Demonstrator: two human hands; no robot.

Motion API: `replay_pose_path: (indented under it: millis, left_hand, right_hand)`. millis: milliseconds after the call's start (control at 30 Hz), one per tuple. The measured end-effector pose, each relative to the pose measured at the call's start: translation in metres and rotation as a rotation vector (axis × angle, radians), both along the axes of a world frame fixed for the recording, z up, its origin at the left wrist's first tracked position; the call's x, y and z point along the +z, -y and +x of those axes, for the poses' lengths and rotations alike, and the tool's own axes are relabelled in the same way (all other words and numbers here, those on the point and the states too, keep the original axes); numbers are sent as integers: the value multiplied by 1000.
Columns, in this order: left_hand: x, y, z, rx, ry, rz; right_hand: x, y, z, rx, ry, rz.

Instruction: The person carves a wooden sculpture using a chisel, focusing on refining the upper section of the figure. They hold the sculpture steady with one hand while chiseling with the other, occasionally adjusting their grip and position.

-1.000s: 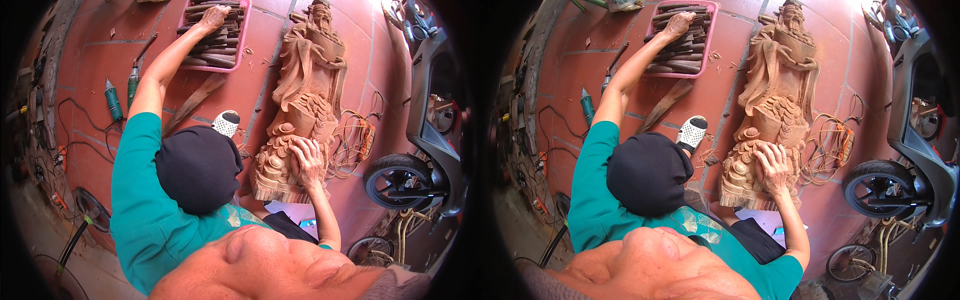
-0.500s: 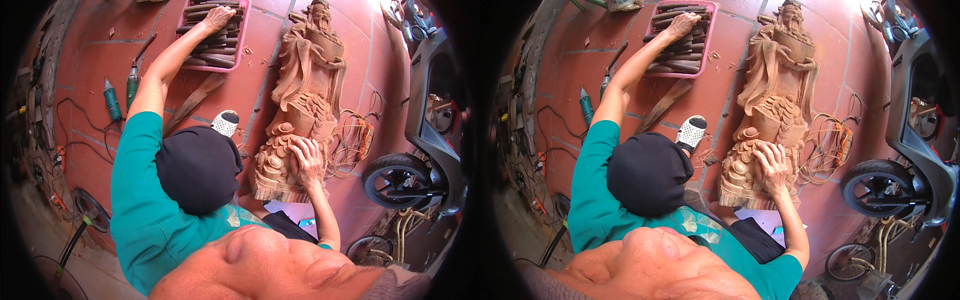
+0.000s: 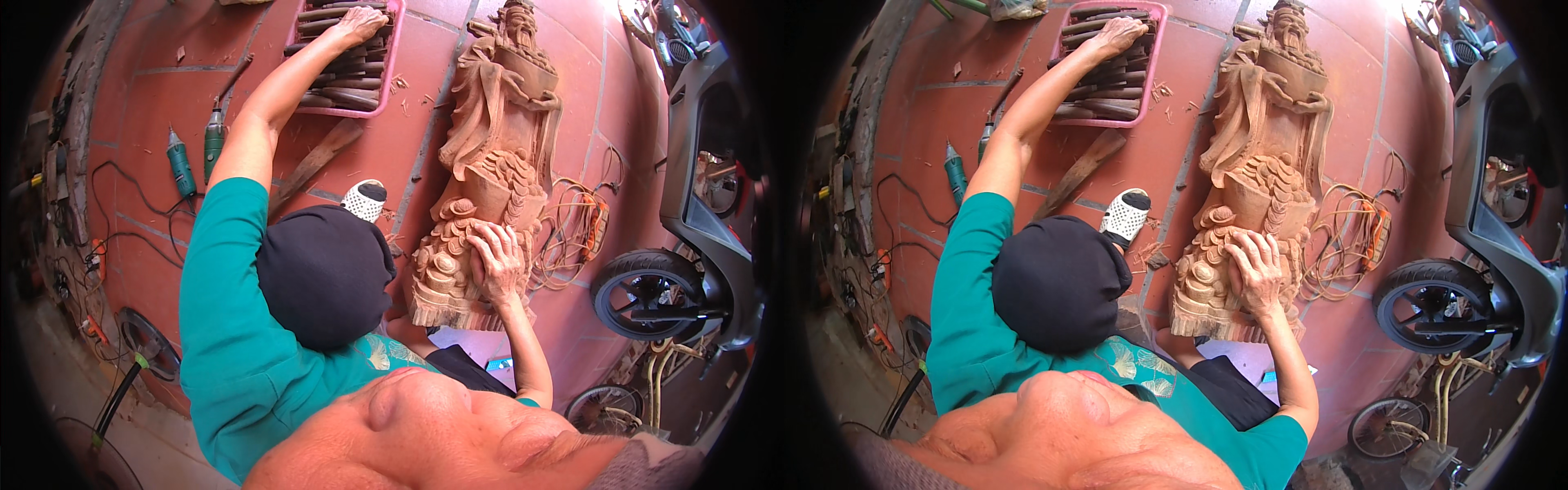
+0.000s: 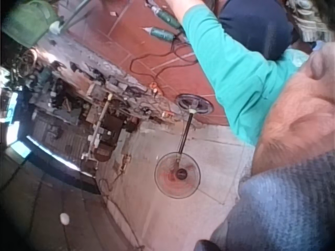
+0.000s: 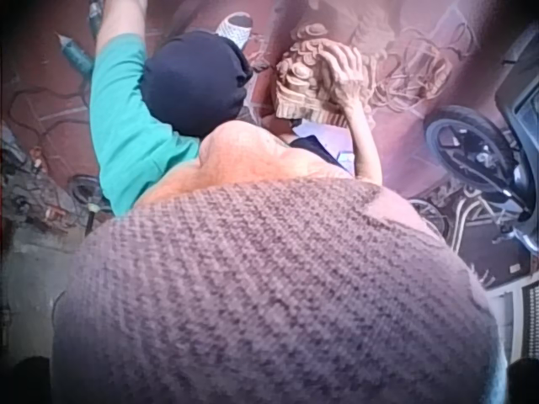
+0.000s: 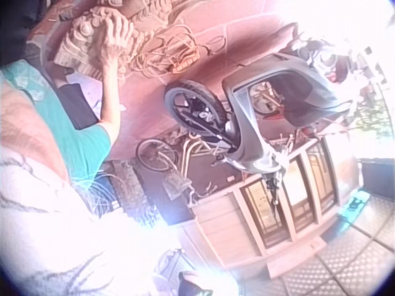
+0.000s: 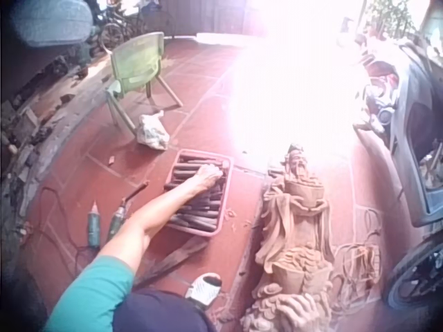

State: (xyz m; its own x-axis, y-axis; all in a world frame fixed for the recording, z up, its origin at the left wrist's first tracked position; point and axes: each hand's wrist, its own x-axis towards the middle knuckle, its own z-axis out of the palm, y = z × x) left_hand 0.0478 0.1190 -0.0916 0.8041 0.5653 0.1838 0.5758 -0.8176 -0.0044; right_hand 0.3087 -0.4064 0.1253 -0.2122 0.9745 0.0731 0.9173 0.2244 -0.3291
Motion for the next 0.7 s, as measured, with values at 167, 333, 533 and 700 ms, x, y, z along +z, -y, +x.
replay_pose_path:
  millis: [167, 333, 533, 700]
  left_hand:
    - [17, 12, 0, 132, -65, -46]
    - [19, -1, -19, 119, 178, -139]
    - [16, -10, -39, 231, 34, -155]
    - [10, -9, -46, 178, 107, -162]
  right_hand:
    - [1, 3, 0, -10, 0, -14]
    - [-5, 4, 2, 3, -10, -16]
    - [-5, 4, 2, 0, -10, -21]
    - [-1, 1, -1, -7, 2, 5]
